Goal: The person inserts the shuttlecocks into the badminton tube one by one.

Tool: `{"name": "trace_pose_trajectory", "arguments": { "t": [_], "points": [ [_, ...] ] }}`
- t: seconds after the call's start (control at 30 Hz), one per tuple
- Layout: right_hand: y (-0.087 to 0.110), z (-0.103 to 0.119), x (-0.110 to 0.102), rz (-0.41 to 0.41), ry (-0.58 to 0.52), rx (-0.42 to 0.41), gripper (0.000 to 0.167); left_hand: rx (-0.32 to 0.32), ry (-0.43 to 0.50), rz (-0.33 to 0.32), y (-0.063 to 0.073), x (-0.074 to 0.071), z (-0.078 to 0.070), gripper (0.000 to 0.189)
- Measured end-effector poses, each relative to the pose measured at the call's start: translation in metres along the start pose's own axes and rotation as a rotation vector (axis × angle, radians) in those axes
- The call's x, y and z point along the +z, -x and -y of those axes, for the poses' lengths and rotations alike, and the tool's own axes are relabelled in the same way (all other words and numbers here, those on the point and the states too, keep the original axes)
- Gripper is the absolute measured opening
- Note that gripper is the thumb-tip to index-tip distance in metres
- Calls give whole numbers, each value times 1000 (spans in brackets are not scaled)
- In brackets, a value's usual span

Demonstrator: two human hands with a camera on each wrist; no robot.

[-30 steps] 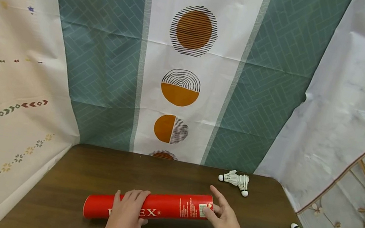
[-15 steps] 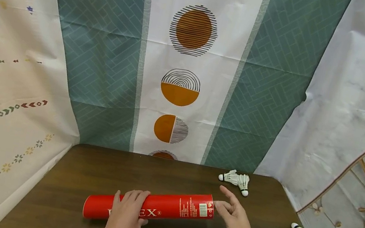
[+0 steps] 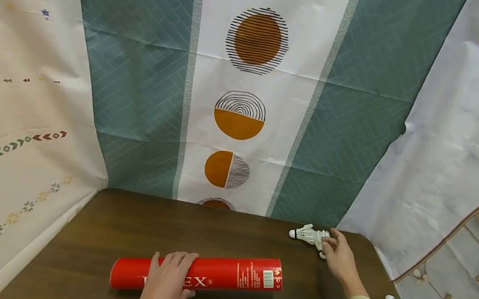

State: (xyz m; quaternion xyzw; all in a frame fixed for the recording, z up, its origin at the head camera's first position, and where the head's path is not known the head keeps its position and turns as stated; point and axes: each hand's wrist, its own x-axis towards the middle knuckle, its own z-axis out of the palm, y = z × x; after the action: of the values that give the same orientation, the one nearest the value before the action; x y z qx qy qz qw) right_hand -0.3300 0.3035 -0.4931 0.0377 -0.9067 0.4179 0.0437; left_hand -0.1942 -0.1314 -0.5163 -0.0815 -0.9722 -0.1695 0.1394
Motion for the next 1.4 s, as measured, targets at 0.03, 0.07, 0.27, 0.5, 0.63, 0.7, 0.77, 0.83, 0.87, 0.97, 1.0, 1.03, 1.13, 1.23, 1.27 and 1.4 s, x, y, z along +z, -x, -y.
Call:
{"name": "trace_pose_trajectory", "arguments": {
  "t": [0.03, 0.07, 0.27, 0.5, 0.63, 0.7, 0.77, 0.83, 0.87, 0.97, 1.0, 1.03, 1.13, 1.23, 1.27, 1.4],
  "points": [
    [-4, -4, -1, 15, 15, 1, 63, 8, -2, -1, 1, 0, 0, 84],
    [-7, -7, -2, 29, 35, -2, 64, 16, -1, -1, 1, 1, -1, 84],
    [-22, -23, -8, 95, 220, -36, 66, 45, 17, 28, 4, 3, -5, 83],
    [-27, -23, -26, 109, 525, -42, 74, 72, 3, 6, 3, 5, -9, 84],
    [-22, -25, -33, 46, 579, -36, 80, 70, -3, -8, 3, 3, -9, 83],
    [-19, -26, -37, 19, 586, -40, 78, 69, -3, -12, 3, 3, -9, 82],
    [-14, -25, -41, 17, 570, -39, 71, 70, -4, -12, 3, 2, -9, 82],
    [-10, -23, -46, 43, 519, -31, 65, 71, -6, -10, 4, 2, -8, 82],
    [-8, -21, -48, 58, 482, -32, 64, 70, -6, -9, 4, 2, -8, 82],
    [2, -11, -46, 108, 278, -2, 65, 54, -10, -17, 4, 1, -6, 82],
    [7, -7, -44, 114, 205, 6, 67, 49, -12, -19, 4, 1, -5, 82],
    [12, -2, -41, 119, 129, 17, 68, 42, -15, -21, 4, 1, -5, 82],
    [28, 13, -27, 139, -55, 28, 72, 26, -27, -25, 4, 1, -3, 82],
    [43, 31, -11, 168, -173, 6, 72, 15, -42, -32, 4, 1, -2, 83],
    [47, 37, -5, 181, -208, -8, 71, 11, -45, -36, 3, 1, -1, 83],
    [59, 58, 19, 276, -394, -26, 70, 3, -45, -39, 3, 1, -2, 83]
  ]
}}
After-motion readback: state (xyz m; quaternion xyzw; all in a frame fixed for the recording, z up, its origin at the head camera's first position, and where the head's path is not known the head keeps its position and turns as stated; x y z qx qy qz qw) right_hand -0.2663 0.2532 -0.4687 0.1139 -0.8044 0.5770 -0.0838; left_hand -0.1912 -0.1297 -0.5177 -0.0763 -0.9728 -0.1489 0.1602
